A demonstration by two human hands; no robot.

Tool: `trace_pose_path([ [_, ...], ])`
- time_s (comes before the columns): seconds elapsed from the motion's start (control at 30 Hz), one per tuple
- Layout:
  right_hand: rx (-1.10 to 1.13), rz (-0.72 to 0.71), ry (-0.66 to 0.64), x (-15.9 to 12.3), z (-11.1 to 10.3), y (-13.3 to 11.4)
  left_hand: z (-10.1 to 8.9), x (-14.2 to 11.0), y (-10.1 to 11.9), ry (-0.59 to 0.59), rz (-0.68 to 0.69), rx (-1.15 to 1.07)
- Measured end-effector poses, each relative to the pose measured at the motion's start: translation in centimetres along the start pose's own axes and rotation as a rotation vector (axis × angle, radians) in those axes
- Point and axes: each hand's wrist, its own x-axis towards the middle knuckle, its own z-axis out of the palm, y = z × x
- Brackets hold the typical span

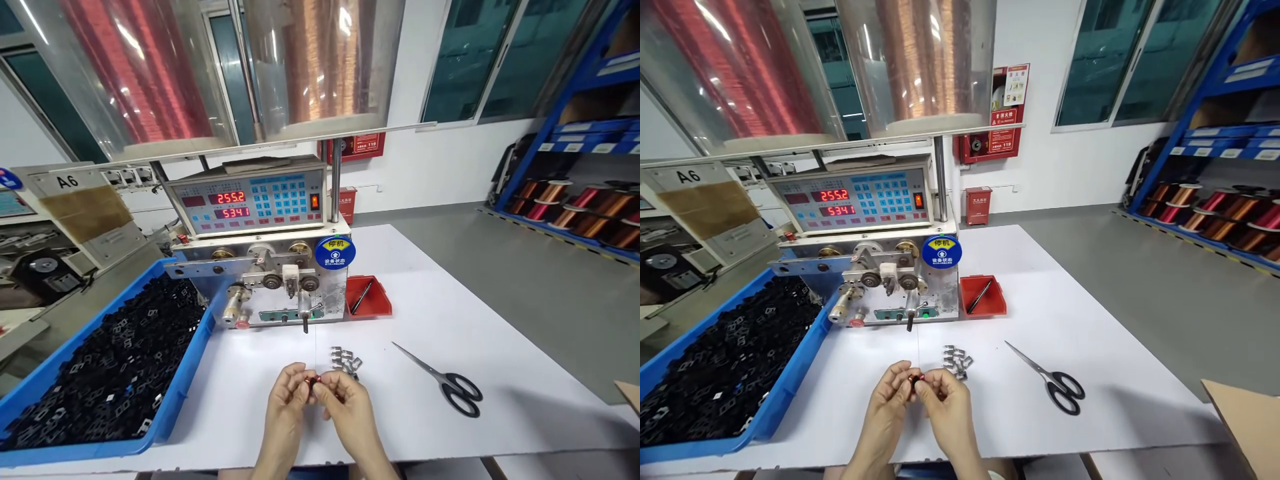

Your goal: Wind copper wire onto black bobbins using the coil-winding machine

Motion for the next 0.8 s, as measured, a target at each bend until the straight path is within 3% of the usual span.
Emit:
trace_pose_path([
  [0.1,-0.014,-0.028,-0.054,0.3,-0.6,-0.2,0.0,0.2,0.0,0.009,-0.111,-0.027],
  [0.23,-0.032,-0.005,-0.14,0.9,-1.2,-0.4,-0.1,0.6,0.4,-0.099,-0.219,0.041],
  [0.37,-0.032,0.11,-0.199,1.4,-1.3,-0.3,-0.3,0.9,1.2,-0.233,-0.185,0.147],
  [0.47,-0.086,0.131,-0.11,1.4,-2.6,-0.3,-0.5,0.9,1.5,-0.285,-0.123,0.236],
  [0.63,-0.516,-0.14,0.191,1.0,-7.2,-0.6,-0.9,0.6,1.2,-0.262,-0.077,0.284],
  [0.8,-0.916,-0.34,0.052,0.8,-8.7,0.1,-1.0,0.3,0.4,-0.204,-0.061,0.26],
])
